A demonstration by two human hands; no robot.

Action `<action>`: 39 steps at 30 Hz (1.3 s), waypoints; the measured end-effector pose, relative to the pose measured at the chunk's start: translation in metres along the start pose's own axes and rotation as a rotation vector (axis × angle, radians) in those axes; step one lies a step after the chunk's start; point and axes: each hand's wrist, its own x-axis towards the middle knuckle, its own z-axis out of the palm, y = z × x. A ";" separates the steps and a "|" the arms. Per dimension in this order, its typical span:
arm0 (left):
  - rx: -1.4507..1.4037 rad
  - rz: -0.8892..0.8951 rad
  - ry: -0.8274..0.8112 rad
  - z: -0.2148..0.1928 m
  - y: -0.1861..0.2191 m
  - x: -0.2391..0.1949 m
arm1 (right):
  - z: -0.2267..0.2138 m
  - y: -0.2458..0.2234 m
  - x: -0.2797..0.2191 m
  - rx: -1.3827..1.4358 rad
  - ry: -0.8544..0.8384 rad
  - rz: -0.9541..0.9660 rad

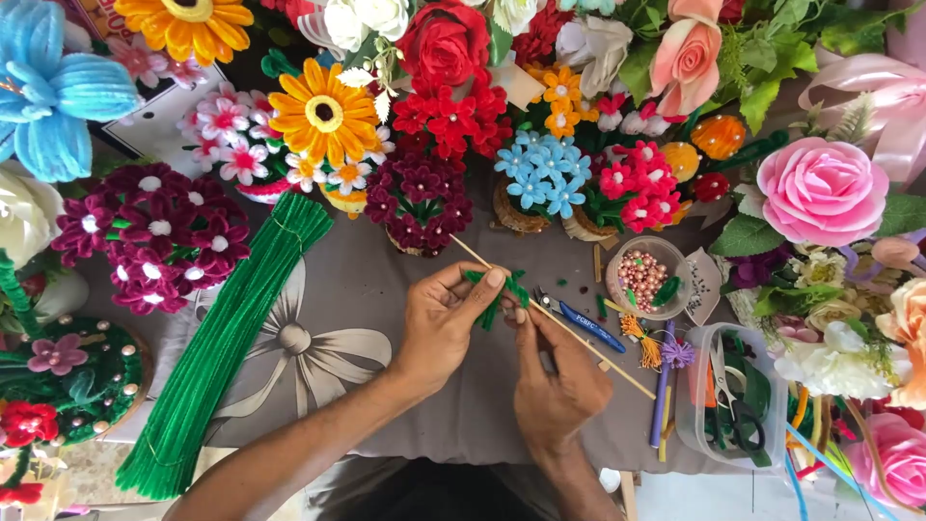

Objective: Creating decorative leaf shapes by twisting and cutting green pipe cleaners using pliers on a table filled with artificial flowers.

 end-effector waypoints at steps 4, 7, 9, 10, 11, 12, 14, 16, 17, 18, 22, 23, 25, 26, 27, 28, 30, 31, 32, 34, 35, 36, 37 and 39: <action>-0.036 -0.049 -0.045 0.001 0.007 -0.002 | -0.005 -0.004 0.011 0.295 -0.016 0.107; -0.069 -0.075 -0.083 -0.001 0.007 -0.001 | -0.012 0.017 0.010 0.165 -0.099 0.037; -0.043 -0.062 -0.165 -0.008 0.004 0.002 | -0.018 0.025 0.016 0.524 -0.282 0.238; -0.042 -0.062 -0.164 -0.007 0.006 0.003 | -0.020 0.033 0.022 0.526 -0.283 0.239; -0.011 -0.022 -0.142 -0.005 0.007 0.003 | -0.022 0.040 0.028 0.584 -0.346 0.232; 0.020 0.017 -0.120 -0.003 0.009 0.003 | -0.024 0.048 0.034 0.641 -0.409 0.225; 0.090 0.056 -0.154 -0.003 0.014 0.002 | -0.032 0.049 0.047 0.611 -0.494 0.206; 0.158 0.093 -0.190 -0.003 0.020 0.000 | -0.040 0.047 0.058 0.577 -0.576 0.188; 0.222 0.120 -0.207 -0.002 0.023 -0.001 | -0.044 0.044 0.064 0.562 -0.617 0.179; 0.286 0.147 -0.223 -0.001 0.026 -0.001 | -0.047 0.042 0.069 0.546 -0.658 0.169; 0.571 0.042 -0.212 -0.002 0.031 -0.004 | -0.058 0.034 0.069 0.293 -0.733 0.028; 0.582 0.090 -0.202 -0.002 0.029 -0.005 | -0.059 0.031 0.068 0.253 -0.727 0.020; 0.593 0.137 -0.192 -0.003 0.028 -0.005 | -0.060 0.028 0.068 0.213 -0.722 0.013; 0.608 0.157 -0.213 -0.004 0.028 -0.004 | -0.060 0.029 0.069 0.208 -0.756 0.050; 0.623 0.178 -0.234 -0.005 0.028 -0.003 | -0.061 0.029 0.070 0.203 -0.788 0.085; 0.623 0.177 -0.234 -0.006 0.028 -0.003 | -0.062 0.030 0.069 0.202 -0.788 0.086; 0.636 0.173 -0.259 -0.006 0.030 -0.003 | -0.062 0.031 0.070 0.182 -0.843 0.134; 0.636 0.173 -0.259 -0.006 0.031 -0.003 | -0.061 0.030 0.070 0.182 -0.844 0.135; 0.637 0.167 -0.241 -0.005 0.031 -0.004 | -0.060 0.029 0.069 0.185 -0.811 0.130; 0.638 0.161 -0.225 -0.003 0.030 -0.004 | -0.059 0.028 0.065 0.188 -0.777 0.127; 0.630 0.200 -0.209 -0.002 0.029 -0.004 | -0.057 0.028 0.062 0.156 -0.736 0.081; 0.621 0.238 -0.193 -0.001 0.028 -0.004 | -0.056 0.028 0.059 0.124 -0.696 0.034; 0.621 0.237 -0.194 -0.001 0.027 -0.005 | -0.057 0.027 0.058 0.124 -0.695 0.035; 0.631 0.214 -0.171 -0.002 0.025 -0.006 | -0.059 0.026 0.055 0.080 -0.725 -0.022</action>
